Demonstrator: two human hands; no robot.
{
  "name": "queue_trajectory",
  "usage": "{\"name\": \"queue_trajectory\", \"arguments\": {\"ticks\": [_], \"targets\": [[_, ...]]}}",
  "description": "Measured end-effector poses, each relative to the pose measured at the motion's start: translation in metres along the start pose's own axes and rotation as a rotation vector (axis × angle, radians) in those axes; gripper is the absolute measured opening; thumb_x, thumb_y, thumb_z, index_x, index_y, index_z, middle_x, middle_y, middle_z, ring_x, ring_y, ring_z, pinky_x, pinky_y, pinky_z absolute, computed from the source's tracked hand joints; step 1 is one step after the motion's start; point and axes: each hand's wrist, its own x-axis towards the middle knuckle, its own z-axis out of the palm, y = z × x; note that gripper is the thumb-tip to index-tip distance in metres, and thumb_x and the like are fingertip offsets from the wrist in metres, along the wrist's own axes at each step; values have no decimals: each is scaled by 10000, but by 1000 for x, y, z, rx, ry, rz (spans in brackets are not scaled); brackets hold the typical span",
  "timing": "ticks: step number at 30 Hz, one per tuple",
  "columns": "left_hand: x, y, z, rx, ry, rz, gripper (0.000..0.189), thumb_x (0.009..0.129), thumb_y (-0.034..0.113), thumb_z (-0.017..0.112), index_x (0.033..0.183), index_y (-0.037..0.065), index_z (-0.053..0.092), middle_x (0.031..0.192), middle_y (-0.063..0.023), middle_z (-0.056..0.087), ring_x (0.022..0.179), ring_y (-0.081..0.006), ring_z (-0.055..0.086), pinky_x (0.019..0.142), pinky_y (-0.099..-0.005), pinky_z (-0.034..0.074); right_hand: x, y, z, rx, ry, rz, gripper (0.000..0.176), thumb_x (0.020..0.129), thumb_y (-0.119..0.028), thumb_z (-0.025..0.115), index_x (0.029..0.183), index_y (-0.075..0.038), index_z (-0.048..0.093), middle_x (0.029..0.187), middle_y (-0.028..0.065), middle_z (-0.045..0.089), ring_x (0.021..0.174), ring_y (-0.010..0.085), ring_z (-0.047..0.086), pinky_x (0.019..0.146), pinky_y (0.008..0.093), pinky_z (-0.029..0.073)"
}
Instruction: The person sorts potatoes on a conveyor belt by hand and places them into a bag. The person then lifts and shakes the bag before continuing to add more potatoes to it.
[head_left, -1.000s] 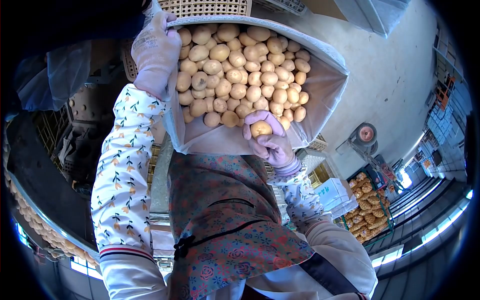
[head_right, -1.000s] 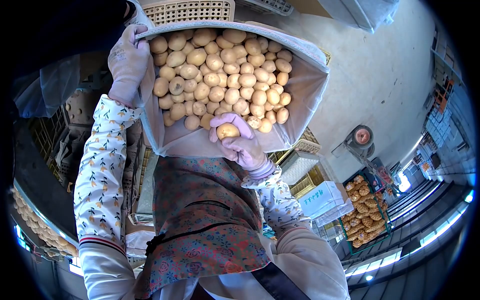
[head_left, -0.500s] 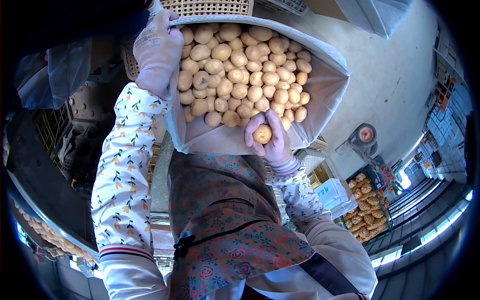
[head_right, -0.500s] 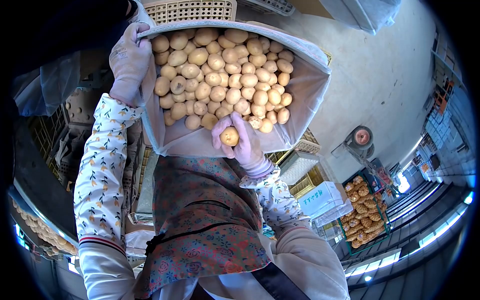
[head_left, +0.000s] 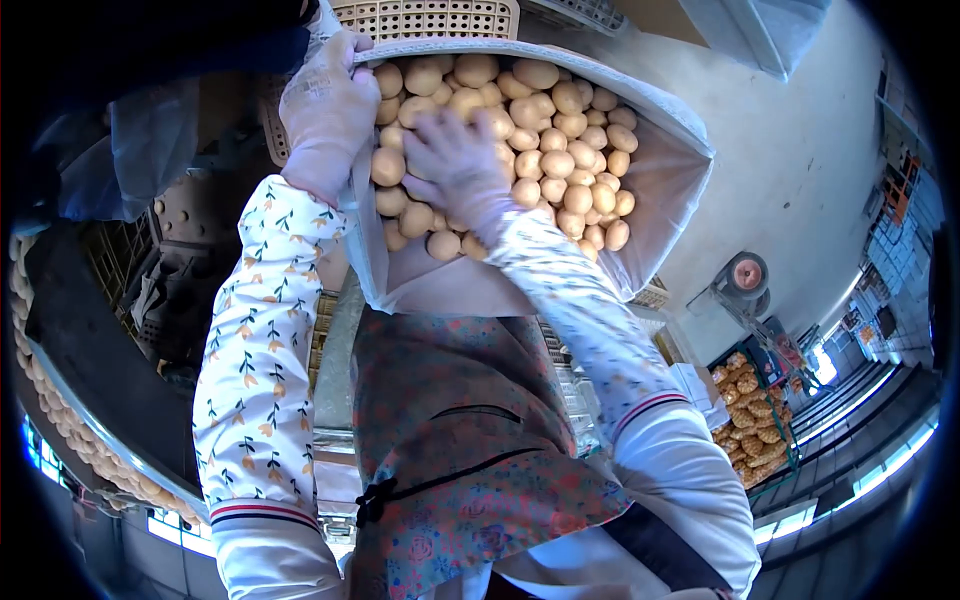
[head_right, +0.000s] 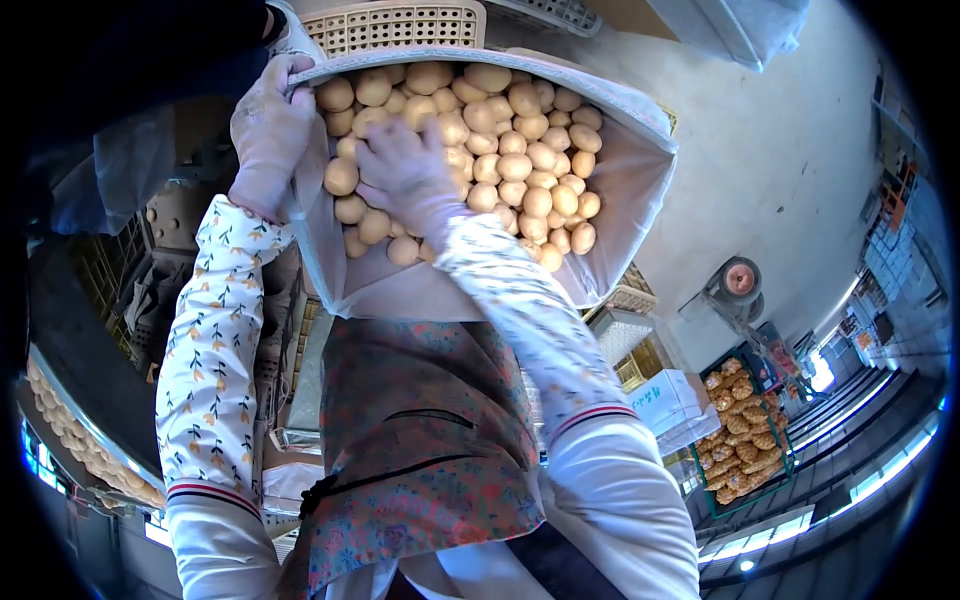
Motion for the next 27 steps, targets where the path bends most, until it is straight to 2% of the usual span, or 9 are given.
{"name": "queue_trajectory", "arguments": {"ticks": [2,3,5,10,12,15,18,24,27], "targets": [[-4,0,1,-17,-10,-1,212,835,172,606,1044,194,630,953,-88,691,897,-323,656,772,-403,517,-20,43,-27,75,-282,282,431,802,-400,649,1191,-224,593,1183,90,537,1103,301,497,926,531,341],[-4,0,2,-54,-16,-31,213,833,172,604,1044,191,630,959,-90,690,902,-324,654,777,-403,515,-54,73,-13,141,58,372,424,816,-365,652,1207,-212,595,1174,148,532,1095,354,494,931,531,351],[1,-2,3,-58,2,-25,215,833,175,600,1046,190,630,962,-90,689,906,-322,653,781,-403,513,-67,81,-36,-106,188,454,456,818,-275,649,1242,-129,569,1175,220,509,1076,415,489,939,538,363],[-1,0,2,-28,-49,-56,222,828,171,598,1048,188,628,963,-86,689,910,-314,654,789,-401,512,-24,-4,-58,215,231,305,480,766,-197,667,1210,-52,558,1227,214,481,1101,423,475,946,517,385],[2,-2,2,-15,-43,-37,220,829,170,599,1047,186,629,966,-87,689,912,-316,654,788,-401,512,3,-40,-21,241,54,132,474,736,-361,684,1153,-156,586,1204,146,513,1153,340,472,932,493,370],[2,-8,3,-15,-53,-26,216,831,171,599,1044,184,630,970,-87,689,914,-319,654,786,-401,513,8,-2,18,197,-55,66,517,747,-379,703,1198,-161,575,1260,154,502,1211,346,447,1012,512,326],[1,-6,3,-24,-24,-31,212,832,175,601,1042,181,632,967,-86,690,912,-319,655,784,-400,514,-24,65,-29,55,-121,350,534,775,-381,688,1247,-166,562,1328,173,479,1242,341,432,1026,527,317],[0,-3,3,-22,-12,-62,212,831,175,602,1040,180,635,963,-88,690,910,-319,655,785,-399,514,-125,25,-62,-104,-104,455,612,760,-266,668,1323,-85,510,1379,243,404,1295,420,367,1039,585,273],[-1,1,2,-20,-6,-75,215,830,174,601,1043,182,635,970,-87,690,913,-318,655,791,-396,514,-87,-31,-62,358,-339,337,621,734,-284,678,1298,-100,494,1411,175,393,1349,327,345,1100,552,227]]}}
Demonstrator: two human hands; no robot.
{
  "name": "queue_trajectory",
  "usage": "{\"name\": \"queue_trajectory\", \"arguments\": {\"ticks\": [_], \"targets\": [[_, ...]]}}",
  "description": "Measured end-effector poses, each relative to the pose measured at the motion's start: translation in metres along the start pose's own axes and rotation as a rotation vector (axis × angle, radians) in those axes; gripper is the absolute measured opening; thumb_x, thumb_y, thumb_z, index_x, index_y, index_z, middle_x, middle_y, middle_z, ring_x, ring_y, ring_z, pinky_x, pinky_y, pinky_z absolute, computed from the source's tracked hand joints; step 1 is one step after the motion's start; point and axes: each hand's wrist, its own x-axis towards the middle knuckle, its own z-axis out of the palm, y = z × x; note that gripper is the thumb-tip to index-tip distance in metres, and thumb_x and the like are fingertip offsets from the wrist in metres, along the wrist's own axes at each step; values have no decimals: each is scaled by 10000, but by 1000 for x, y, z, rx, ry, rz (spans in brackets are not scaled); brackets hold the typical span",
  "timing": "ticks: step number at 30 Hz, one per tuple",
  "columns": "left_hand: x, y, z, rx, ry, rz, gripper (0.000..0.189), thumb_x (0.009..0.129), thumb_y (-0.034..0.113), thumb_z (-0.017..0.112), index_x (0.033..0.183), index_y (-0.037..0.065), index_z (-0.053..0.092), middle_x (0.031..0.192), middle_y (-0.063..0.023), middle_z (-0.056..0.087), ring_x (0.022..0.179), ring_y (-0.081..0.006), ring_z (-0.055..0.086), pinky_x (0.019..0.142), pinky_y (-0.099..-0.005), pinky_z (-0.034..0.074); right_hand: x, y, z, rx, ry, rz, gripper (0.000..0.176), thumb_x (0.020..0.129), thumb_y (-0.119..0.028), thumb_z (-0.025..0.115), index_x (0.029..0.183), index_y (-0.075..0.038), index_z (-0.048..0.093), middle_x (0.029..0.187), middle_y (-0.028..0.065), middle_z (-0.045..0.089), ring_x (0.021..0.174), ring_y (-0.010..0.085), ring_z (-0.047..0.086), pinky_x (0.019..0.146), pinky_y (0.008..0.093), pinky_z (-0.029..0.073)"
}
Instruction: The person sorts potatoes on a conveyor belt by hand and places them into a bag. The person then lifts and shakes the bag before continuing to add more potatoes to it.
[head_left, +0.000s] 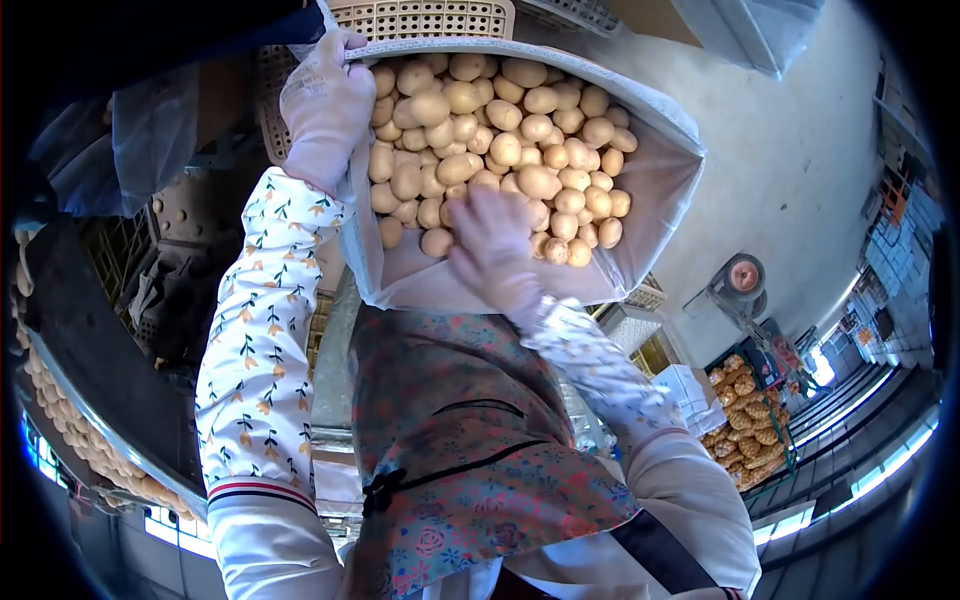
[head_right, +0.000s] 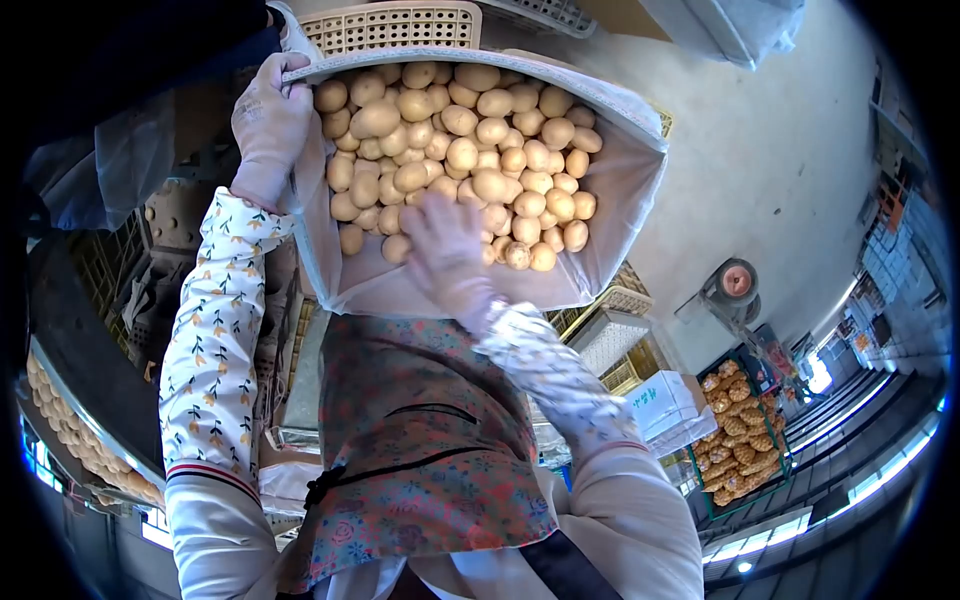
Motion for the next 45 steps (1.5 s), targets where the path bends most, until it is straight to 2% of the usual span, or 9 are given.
{"name": "queue_trajectory", "arguments": {"ticks": [3,6,13,16,23,28,33,35,45], "targets": [[-3,-1,-1,-1,17,33,219,831,175,599,1047,184,636,979,-86,690,921,-316,654,798,-392,513,32,1,63,-241,164,-365,618,770,-374,686,1314,-131,525,1368,180,427,1300,356,393,1083,549,257],[-2,-2,1,-11,29,47,223,832,179,597,1051,186,637,986,-85,690,932,-313,654,807,-390,512,39,37,43,-190,90,-378,569,804,-421,660,1309,-182,554,1396,164,432,1321,328,387,1107,562,219],[-3,1,-1,21,-23,-31,227,828,193,592,1049,189,640,989,-85,693,940,-311,652,817,-395,510,28,43,-23,-261,613,-6,431,695,-167,687,1120,-118,630,1187,115,545,1097,284,512,1015,526,306],[-3,-1,3,13,4,-15,223,828,200,585,1043,188,641,982,-84,694,940,-312,652,817,-397,510,59,-12,-9,-78,190,-28,373,739,-195,664,1100,-114,613,1175,110,550,1155,284,486,1040,530,290],[-2,-4,0,-4,-29,-2,234,822,190,593,1051,185,639,993,-87,691,941,-310,649,825,-394,508,61,20,58,-48,411,-385,345,740,-269,668,1021,-80,600,1101,110,583,1106,303,540,1043,501,325],[-1,1,-1,-16,-35,-34,246,823,183,583,1063,187,637,1003,-91,687,953,-308,646,836,-392,505,15,53,5,-176,522,-184,206,728,-134,662,914,-61,614,912,117,580,946,317,576,893,463,426],[1,-1,-1,-34,-44,-20,268,820,183,578,1083,188,632,1012,-98,686,956,-315,645,846,-393,504,63,-20,21,-54,181,-152,278,778,-135,632,1042,-73,571,918,99,635,929,308,623,830,413,469],[0,-2,-1,-20,-47,-13,275,819,184,577,1089,188,630,1012,-102,687,957,-319,644,846,-396,504,113,-40,25,-63,-336,229,304,865,-165,580,1153,-71,546,1013,119,687,966,301,665,816,435,498],[0,0,-2,-9,-36,-14,229,833,188,573,1056,185,627,987,-94,688,943,-314,649,833,-402,502,159,-26,55,-216,-465,284,343,921,-260,559,1235,-124,568,1135,123,682,1078,292,647,888,411,510]]}}
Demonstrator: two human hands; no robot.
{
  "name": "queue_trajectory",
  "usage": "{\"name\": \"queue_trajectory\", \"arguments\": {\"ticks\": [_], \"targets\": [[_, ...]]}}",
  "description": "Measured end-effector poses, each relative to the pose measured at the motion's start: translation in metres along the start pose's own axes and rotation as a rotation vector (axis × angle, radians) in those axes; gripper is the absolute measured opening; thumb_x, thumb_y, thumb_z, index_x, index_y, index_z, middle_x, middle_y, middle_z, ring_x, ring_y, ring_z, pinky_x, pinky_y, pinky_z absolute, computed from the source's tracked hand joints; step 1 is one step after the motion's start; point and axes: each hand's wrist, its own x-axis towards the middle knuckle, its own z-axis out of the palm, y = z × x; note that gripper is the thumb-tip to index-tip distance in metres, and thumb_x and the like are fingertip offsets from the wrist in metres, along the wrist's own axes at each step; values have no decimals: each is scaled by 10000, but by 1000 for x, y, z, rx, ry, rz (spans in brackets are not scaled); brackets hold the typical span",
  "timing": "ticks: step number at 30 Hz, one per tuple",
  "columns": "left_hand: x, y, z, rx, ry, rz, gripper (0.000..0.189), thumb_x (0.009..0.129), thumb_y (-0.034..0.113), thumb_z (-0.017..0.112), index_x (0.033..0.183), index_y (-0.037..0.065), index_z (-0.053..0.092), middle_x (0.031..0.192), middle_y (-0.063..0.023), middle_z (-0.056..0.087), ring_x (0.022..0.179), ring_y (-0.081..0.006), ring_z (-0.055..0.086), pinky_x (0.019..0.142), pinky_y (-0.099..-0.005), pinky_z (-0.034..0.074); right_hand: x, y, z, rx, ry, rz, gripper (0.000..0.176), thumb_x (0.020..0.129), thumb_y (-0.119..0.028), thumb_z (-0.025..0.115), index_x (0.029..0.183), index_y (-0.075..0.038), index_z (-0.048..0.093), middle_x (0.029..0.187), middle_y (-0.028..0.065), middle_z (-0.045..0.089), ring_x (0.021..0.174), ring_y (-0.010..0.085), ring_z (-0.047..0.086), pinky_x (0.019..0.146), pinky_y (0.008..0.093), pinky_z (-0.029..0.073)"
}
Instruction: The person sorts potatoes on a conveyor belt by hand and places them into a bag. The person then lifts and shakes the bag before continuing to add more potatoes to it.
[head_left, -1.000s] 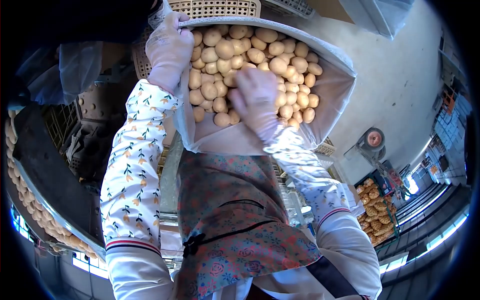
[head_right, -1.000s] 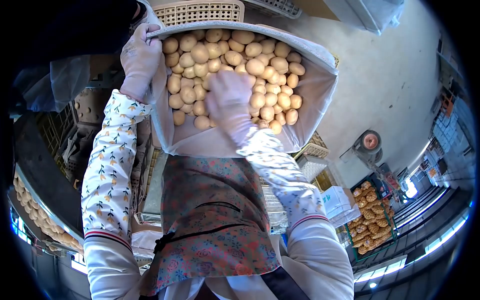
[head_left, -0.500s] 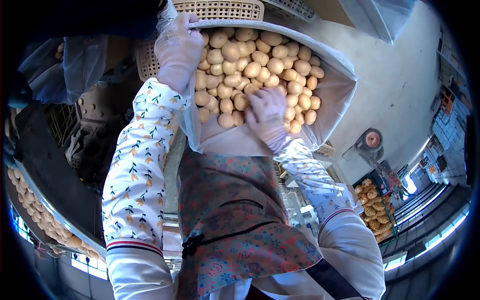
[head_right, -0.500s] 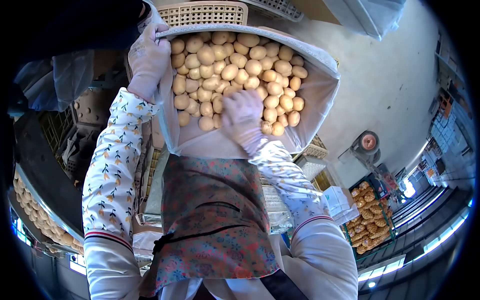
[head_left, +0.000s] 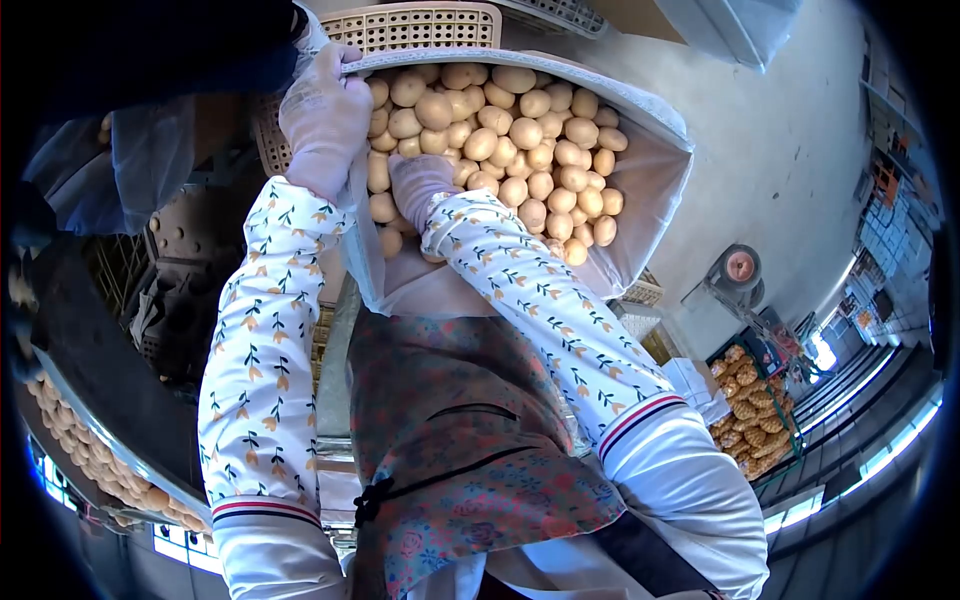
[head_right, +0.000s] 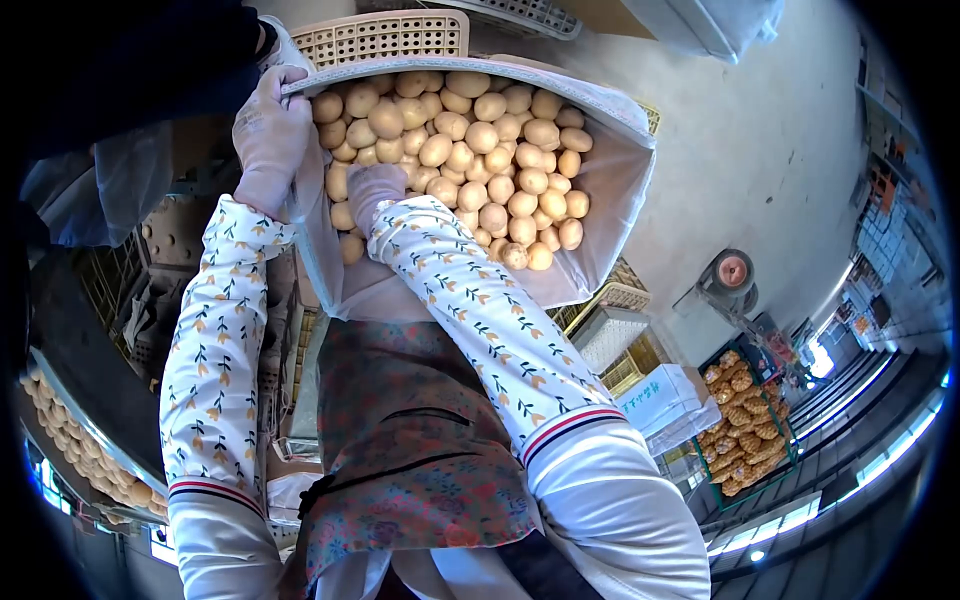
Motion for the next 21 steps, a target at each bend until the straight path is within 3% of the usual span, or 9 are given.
{"name": "queue_trajectory", "arguments": {"ticks": [4,5,6,7,8,11,13,17,21], "targets": [[2,0,-1,-21,-52,-15,299,811,204,568,1105,176,615,1027,-108,688,977,-322,643,874,-420,486,-53,25,-14,190,94,-165,427,796,-273,684,1165,-83,586,1012,127,687,932,308,662,831,397,520],[2,-2,0,-32,-49,-7,301,812,205,567,1108,178,614,1028,-108,688,976,-322,642,873,-420,486,-68,37,-9,490,142,-146,432,787,-232,705,1169,-76,576,919,103,670,858,247,664,745,359,530],[3,-4,1,-43,-46,-1,302,813,206,566,1110,179,613,1029,-108,688,975,-323,642,871,-421,487,-83,53,-9,1055,-16,-197,426,839,-229,695,1202,-53,557,875,61,644,827,164,649,698,277,521],[4,-6,2,-28,-11,10,279,816,197,568,1089,182,620,1011,-102,688,959,-319,646,849,-412,495,-89,64,-3,1437,-170,-186,517,835,-273,718,1260,-59,516,869,77,647,796,163,655,762,272,529],[4,-7,5,-11,17,22,256,820,188,571,1069,184,628,994,-96,688,943,-315,650,827,-403,504,-100,73,4,1720,-194,-186,406,942,-217,598,1281,-18,495,925,78,652,782,190,651,852,314,520],[3,-4,4,-4,19,16,238,821,175,571,1049,188,636,973,-93,690,925,-311,656,804,-397,511,-133,91,30,1822,53,-483,408,1004,-170,435,1375,-1,406,1052,114,627,892,179,620,947,327,459],[2,-3,3,-4,22,12,237,822,179,574,1050,191,638,968,-96,691,922,-312,657,800,-398,512,-154,82,7,1874,124,-588,435,1015,-150,371,1427,-12,352,1108,147,608,923,182,588,953,331,436],[1,-4,6,7,41,22,219,838,203,587,1050,196,638,961,-96,693,914,-315,658,786,-400,515,-164,88,4,2354,-194,-774,488,1025,-252,384,1446,-14,325,1157,193,564,910,202,498,843,294,432],[2,-3,5,10,30,16,203,854,221,589,1051,203,635,972,-92,693,917,-321,656,780,-401,517,-172,82,4,2648,-393,-498,484,1017,-375,405,1371,-45,414,1074,180,588,895,240,538,816,297,447]]}}
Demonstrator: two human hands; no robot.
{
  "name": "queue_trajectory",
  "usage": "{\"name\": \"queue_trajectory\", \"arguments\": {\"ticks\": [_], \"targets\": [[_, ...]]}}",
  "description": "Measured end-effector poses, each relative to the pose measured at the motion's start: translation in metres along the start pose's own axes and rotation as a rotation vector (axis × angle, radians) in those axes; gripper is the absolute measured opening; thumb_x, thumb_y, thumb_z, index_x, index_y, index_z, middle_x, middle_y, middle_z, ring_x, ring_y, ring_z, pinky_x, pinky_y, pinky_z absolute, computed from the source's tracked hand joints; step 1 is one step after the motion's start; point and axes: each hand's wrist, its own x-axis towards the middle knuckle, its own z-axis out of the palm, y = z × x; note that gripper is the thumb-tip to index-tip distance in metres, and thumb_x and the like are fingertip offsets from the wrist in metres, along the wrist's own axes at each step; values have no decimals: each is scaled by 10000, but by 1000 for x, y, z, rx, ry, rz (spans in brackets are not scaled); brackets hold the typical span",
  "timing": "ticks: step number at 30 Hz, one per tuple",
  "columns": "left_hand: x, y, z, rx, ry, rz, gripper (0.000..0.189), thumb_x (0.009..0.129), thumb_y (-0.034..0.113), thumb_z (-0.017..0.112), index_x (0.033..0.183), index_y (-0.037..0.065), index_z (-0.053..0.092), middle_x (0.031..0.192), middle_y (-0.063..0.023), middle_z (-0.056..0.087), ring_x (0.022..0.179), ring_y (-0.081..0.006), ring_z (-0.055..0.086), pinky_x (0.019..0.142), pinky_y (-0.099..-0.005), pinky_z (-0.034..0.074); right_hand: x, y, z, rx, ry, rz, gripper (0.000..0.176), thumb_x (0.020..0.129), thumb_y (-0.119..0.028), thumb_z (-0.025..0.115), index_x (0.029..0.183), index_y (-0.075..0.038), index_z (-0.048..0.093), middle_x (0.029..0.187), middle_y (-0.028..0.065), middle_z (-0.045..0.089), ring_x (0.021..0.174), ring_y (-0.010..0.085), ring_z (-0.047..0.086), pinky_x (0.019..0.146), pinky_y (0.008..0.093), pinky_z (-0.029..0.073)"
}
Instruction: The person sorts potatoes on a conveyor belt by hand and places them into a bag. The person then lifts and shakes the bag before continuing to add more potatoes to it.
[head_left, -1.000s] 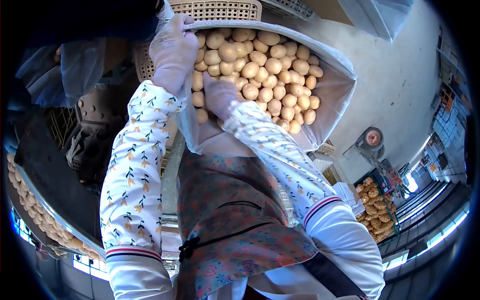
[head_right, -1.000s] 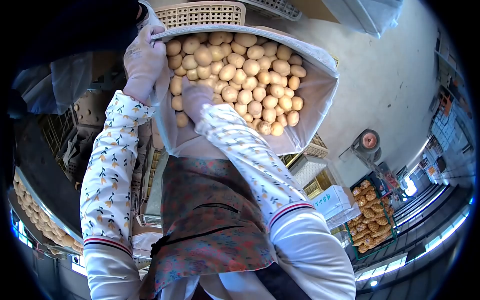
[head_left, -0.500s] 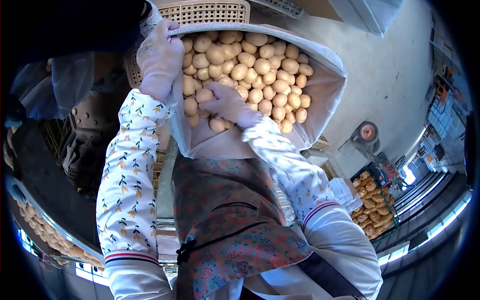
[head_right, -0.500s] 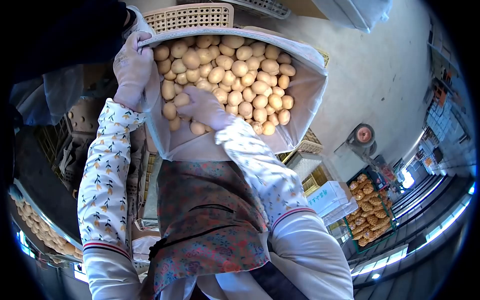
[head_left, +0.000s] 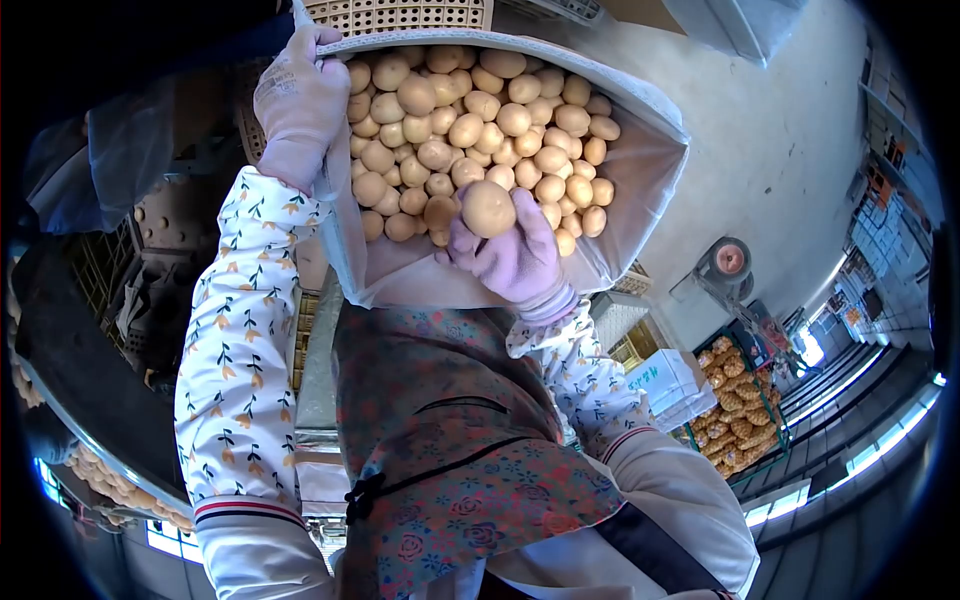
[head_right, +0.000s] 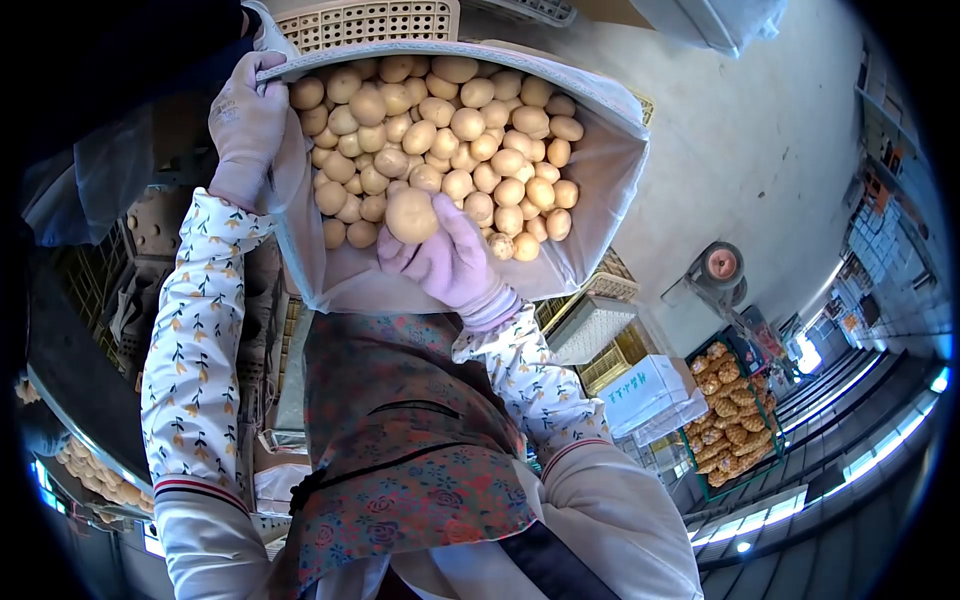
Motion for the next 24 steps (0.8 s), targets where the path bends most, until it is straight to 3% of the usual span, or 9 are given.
{"name": "queue_trajectory", "arguments": {"ticks": [3,6,12,18,21,24], "targets": [[-1,0,0,8,11,7,206,854,222,589,1055,206,635,975,-95,693,920,-323,656,788,-401,517,-2,4,-14,-4,-46,-12,596,1003,-530,338,1376,-72,417,1103,179,601,1006,301,595,990,488,416],[-1,0,0,14,18,15,210,854,225,589,1057,206,635,976,-97,692,923,-322,657,795,-401,516,0,3,-13,-106,-90,-71,627,999,-558,315,1361,-64,450,1030,177,638,951,308,626,966,488,439],[-1,-2,1,7,28,28,214,851,223,587,1059,203,637,976,-94,692,924,-321,658,796,-400,517,-5,3,9,12,144,71,699,968,-644,313,1304,-68,522,855,103,678,753,225,660,823,449,509],[-1,-2,2,4,31,37,219,844,213,586,1057,199,639,973,-94,693,921,-318,660,794,-398,518,-7,11,12,-253,235,23,733,954,-680,298,1205,-51,578,691,48,664,605,205,626,710,396,492],[-1,-3,2,3,29,31,224,840,208,585,1057,198,641,974,-91,693,923,-315,660,799,-393,518,-7,11,5,-129,99,40,719,969,-654,300,1211,-31,564,854,93,691,729,175,638,747,366,487],[1,-5,2,-11,28,42,225,837,203,585,1054,201,645,973,-86,694,927,-311,660,806,-390,517,-21,14,-11,-752,284,-81,591,975,-506,422,1265,0,520,1059,139,615,930,193,584,841,346,469]]}}
